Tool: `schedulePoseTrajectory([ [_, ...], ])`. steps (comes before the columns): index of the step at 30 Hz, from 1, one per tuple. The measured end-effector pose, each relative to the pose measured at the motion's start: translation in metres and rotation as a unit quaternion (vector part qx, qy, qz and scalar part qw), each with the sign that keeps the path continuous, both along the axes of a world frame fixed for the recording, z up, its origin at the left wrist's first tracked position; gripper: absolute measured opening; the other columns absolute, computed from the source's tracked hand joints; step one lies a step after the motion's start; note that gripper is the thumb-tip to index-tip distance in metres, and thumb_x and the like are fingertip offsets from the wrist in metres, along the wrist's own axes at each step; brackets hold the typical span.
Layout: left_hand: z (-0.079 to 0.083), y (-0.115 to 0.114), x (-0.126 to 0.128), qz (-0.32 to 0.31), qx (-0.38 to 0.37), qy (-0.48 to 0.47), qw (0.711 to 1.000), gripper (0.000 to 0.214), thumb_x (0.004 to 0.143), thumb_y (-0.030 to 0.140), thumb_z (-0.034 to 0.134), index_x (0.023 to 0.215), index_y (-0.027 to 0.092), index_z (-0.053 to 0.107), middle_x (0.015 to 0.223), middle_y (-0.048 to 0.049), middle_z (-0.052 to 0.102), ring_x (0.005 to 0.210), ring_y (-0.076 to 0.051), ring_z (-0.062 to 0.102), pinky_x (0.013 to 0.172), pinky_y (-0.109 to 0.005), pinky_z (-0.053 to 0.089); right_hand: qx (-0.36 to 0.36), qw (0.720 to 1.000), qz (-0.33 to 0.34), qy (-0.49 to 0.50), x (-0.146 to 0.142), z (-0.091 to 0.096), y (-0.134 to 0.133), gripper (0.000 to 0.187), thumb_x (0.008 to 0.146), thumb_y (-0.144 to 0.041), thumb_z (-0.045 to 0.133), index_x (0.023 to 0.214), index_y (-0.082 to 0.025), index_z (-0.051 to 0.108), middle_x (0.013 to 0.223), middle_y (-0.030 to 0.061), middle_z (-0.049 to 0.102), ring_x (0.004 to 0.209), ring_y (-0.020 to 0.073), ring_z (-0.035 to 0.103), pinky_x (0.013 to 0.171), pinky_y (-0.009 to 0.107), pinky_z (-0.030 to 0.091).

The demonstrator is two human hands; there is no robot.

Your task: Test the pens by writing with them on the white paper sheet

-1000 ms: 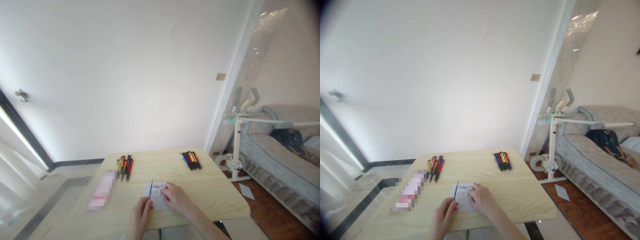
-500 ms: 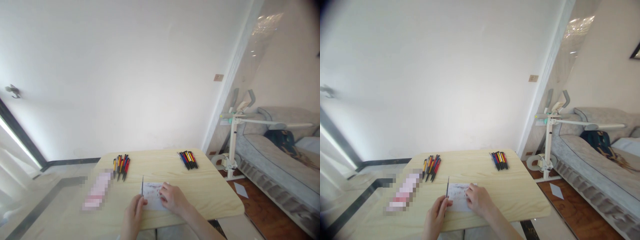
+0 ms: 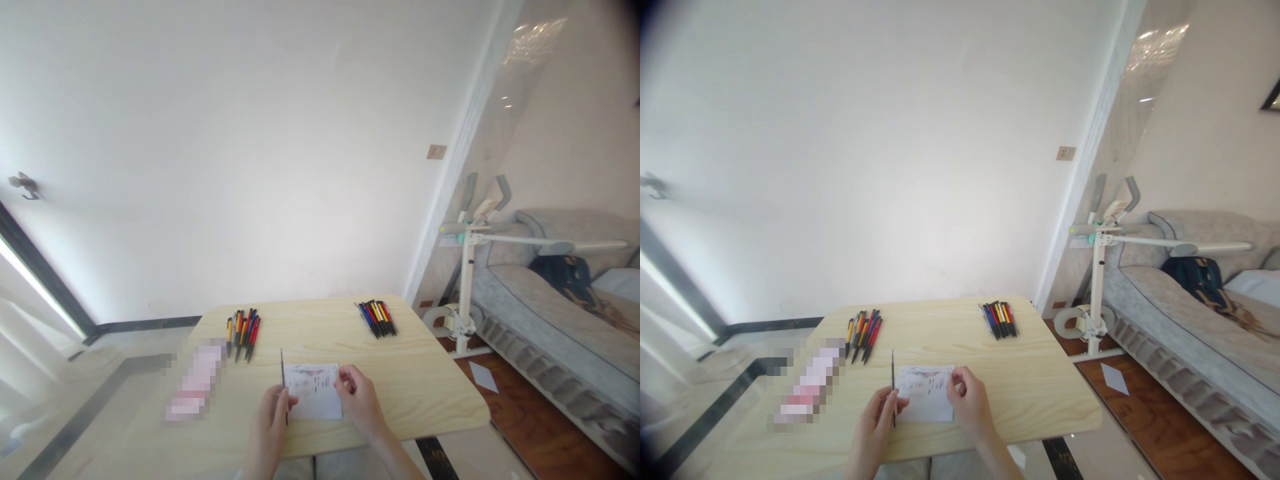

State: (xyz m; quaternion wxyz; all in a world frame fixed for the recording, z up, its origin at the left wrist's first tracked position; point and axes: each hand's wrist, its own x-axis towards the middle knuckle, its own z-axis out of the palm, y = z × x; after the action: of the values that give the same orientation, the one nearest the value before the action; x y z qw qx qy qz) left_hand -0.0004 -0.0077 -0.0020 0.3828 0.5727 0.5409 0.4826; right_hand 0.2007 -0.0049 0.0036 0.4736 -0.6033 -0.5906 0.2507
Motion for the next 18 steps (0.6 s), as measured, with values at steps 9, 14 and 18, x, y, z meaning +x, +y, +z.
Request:
schedulePoseTrajectory([
  [9,0.007,0.005,0.010,-0.051,-0.008,-0.069,0.996,0.023,0.079,0.039,0.052,0.074,0.017,0.059,0.066,-0.0046,0.068,0.064,-0.018,0.063,0.061,-0.027,0.050,-0.007,1.000,0.008,0.013,0.001,-0.001,-0.001,0.014,0.076,-0.028,0.049,0.073,-0.017,0.058,0.061,0.0000,0.058,0.048,0.0111,0.046,0.046,0.021,0.034],
  [14,0.006,0.006,0.011,-0.080,-0.017,-0.084,0.993,0.022,0.079,0.038,0.052,0.073,0.017,0.058,0.065,-0.0039,0.067,0.064,-0.017,0.063,0.061,-0.027,0.050,-0.009,1.000,0.004,-0.005,-0.001,-0.001,-0.001,0.014,0.076,-0.028,0.049,0.072,-0.017,0.058,0.059,-0.0011,0.056,0.046,0.0106,0.044,0.046,0.021,0.033],
  [18,0.004,0.003,0.011,-0.087,-0.009,-0.079,0.993,0.020,0.080,0.037,0.051,0.072,0.018,0.055,0.061,-0.0014,0.065,0.060,-0.015,0.060,0.058,-0.025,0.048,-0.013,1.000,-0.001,0.002,0.000,-0.003,0.000,0.012,0.074,-0.026,0.049,0.072,-0.017,0.057,0.060,-0.0013,0.056,0.047,0.0109,0.045,0.045,0.021,0.033],
])
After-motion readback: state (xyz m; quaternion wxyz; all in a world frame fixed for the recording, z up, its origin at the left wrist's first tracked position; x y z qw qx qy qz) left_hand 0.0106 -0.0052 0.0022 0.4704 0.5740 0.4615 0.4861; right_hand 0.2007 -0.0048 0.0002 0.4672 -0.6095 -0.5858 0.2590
